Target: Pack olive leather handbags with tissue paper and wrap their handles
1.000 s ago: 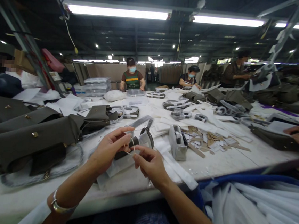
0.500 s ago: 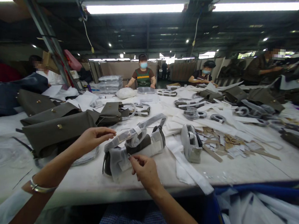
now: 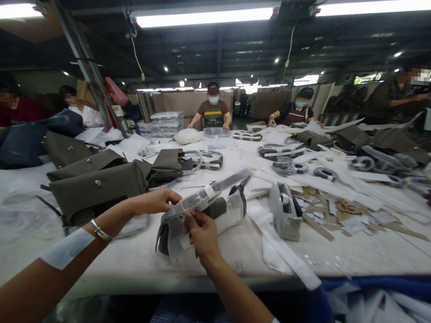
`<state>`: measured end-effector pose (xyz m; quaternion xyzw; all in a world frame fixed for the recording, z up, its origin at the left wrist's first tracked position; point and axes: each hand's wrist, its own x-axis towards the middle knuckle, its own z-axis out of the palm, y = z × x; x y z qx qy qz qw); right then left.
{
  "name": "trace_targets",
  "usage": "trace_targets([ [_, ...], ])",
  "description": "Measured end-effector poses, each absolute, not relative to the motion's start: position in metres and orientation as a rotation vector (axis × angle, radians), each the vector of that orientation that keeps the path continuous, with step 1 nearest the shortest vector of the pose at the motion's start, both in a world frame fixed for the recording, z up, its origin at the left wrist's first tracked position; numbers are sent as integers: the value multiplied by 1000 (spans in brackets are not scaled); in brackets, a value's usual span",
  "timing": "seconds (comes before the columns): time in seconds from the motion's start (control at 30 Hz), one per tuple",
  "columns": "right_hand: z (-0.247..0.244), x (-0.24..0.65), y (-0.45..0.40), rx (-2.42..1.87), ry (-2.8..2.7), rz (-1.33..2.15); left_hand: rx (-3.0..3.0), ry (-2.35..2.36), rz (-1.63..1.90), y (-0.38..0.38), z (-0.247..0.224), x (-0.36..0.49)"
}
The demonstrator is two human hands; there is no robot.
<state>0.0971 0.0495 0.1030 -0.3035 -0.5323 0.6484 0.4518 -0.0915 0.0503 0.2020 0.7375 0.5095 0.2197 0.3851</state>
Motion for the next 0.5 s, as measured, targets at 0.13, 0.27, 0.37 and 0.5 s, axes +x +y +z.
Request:
trace_targets([
  [0.13, 100, 107, 48, -708, -1263, 1730, 1793, 1436, 815, 40, 192, -100],
  [0.27, 96, 114, 35, -600, -1251, 1812, 1362, 1470, 1183, 17, 181, -108],
  [0.37, 94, 113, 25, -518, -1232, 1867, 1062, 1294, 1430, 2, 169, -107],
  [0.5, 95, 110, 18, -488, -1239, 1944, 891, 1060, 1604, -13, 156, -98],
])
